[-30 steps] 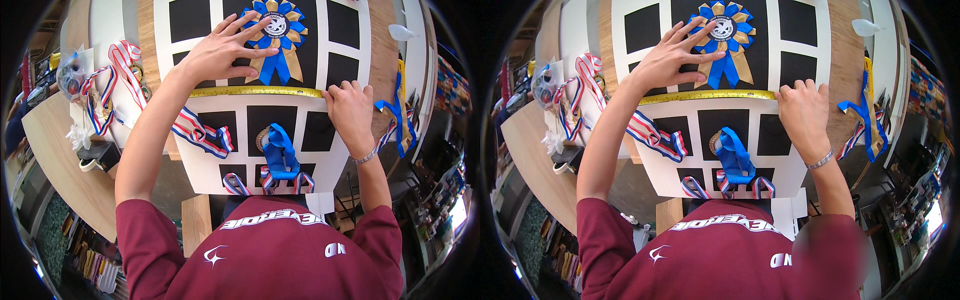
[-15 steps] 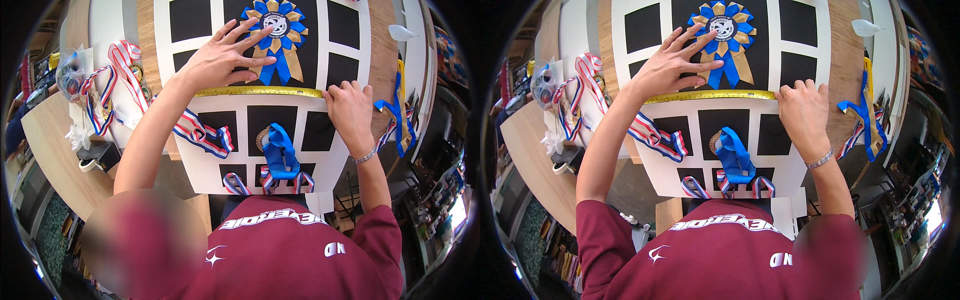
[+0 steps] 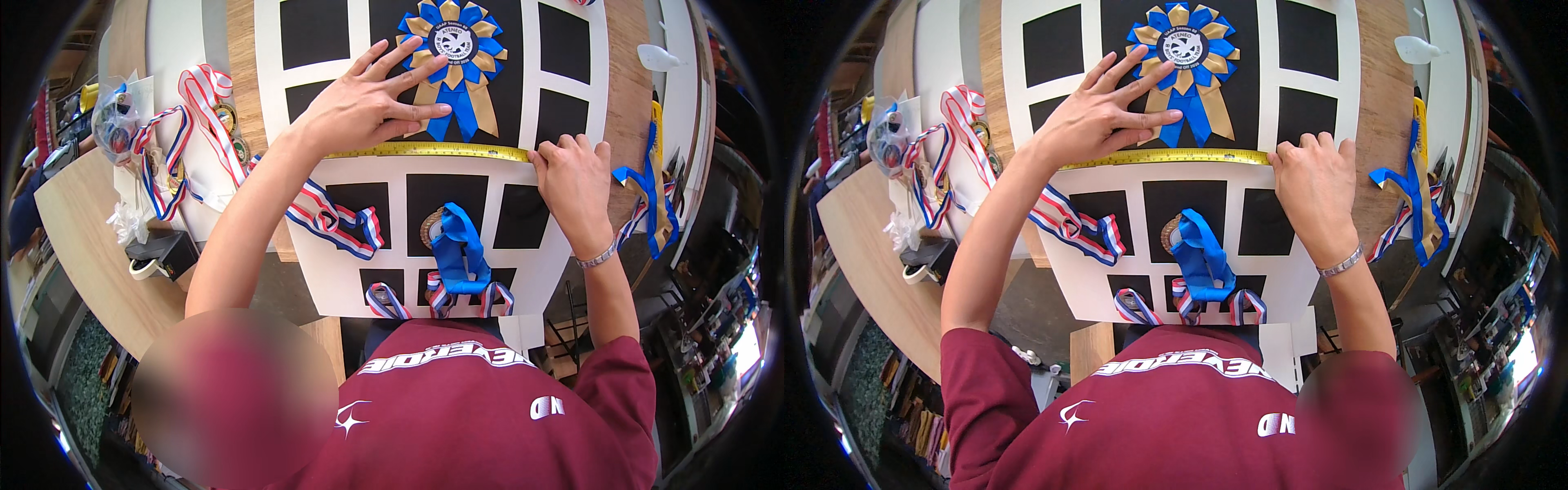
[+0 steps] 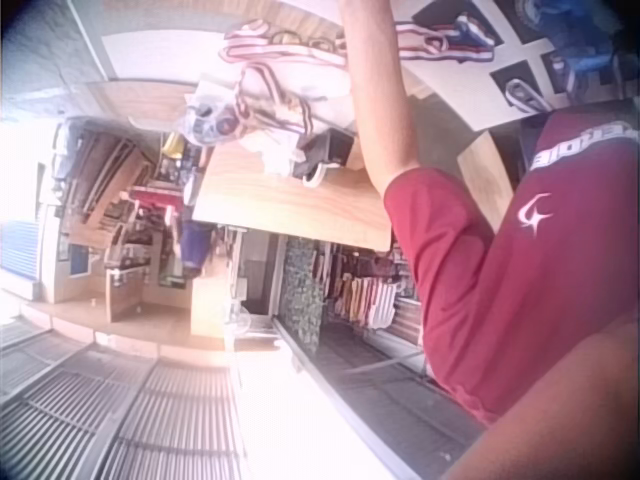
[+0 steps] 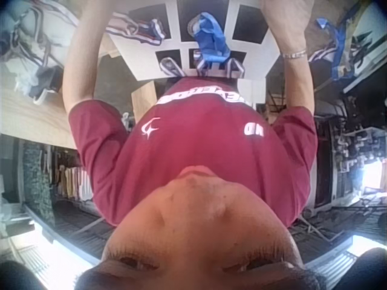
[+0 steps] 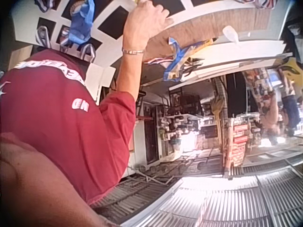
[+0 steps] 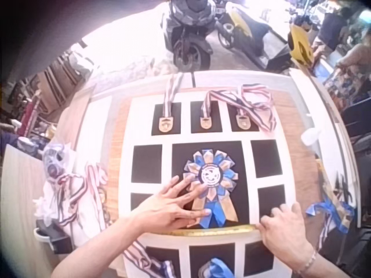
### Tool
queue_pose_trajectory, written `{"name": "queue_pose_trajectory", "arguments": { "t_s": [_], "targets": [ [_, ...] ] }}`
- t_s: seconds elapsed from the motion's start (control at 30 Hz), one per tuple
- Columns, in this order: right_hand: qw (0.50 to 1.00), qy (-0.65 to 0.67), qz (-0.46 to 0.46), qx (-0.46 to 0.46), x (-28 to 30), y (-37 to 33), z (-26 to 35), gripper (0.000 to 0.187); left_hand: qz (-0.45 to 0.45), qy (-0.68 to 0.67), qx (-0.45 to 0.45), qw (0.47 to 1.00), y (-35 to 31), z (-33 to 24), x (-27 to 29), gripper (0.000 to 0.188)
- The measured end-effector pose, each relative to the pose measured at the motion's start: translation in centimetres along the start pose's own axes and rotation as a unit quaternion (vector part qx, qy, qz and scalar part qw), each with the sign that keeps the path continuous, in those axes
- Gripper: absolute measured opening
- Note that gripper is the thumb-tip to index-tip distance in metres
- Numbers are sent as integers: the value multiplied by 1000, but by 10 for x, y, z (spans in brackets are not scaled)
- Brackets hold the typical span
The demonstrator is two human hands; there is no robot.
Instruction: The person assembles a blue and gold award ribbon by folding the ribbons and securing them with a yellow utility knife. They then apply glue to the back of the ribbon and attach a circular center emblem. Finally, the person places the completed ribbon onto a black square on a white display board and uses a tape measure to check the dimensions.
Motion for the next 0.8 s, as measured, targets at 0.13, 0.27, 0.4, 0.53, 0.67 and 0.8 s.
{"name": "queue_pose_trajectory", "arguments": {
  "t_s": [0.13,0.27,0.4,0.53,0.67,0.8],
  "targets": [
    [1000,1,0,5,0,1,0,24,1,4,-5,1000,1,2,-1,36],
    [1000,3,-2,3,0,0,-1,24,-2,4,-12,1000,2,2,0,37],
    [1000,9,-4,4,2,0,0,24,-5,4,-17,1000,3,3,4,37],
    [1000,7,-3,7,3,1,-1,24,-1,13,-14,1000,0,5,4,38],
    [1000,8,-3,7,5,1,-1,25,-1,6,-12,1000,-1,6,0,37],
    [1000,13,5,7,4,0,-1,24,1,4,-6,1000,-3,5,1,37]
  ]
}}
Point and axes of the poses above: each hand's wrist, its own y-axis towards the middle knuckle, its own x-axis out of the back of the hand, z = x × y, the point moved 7 cm from there along y, towards the middle knuckle, and after that the axes turned 8 degrees about x, right-handed, at the moved point
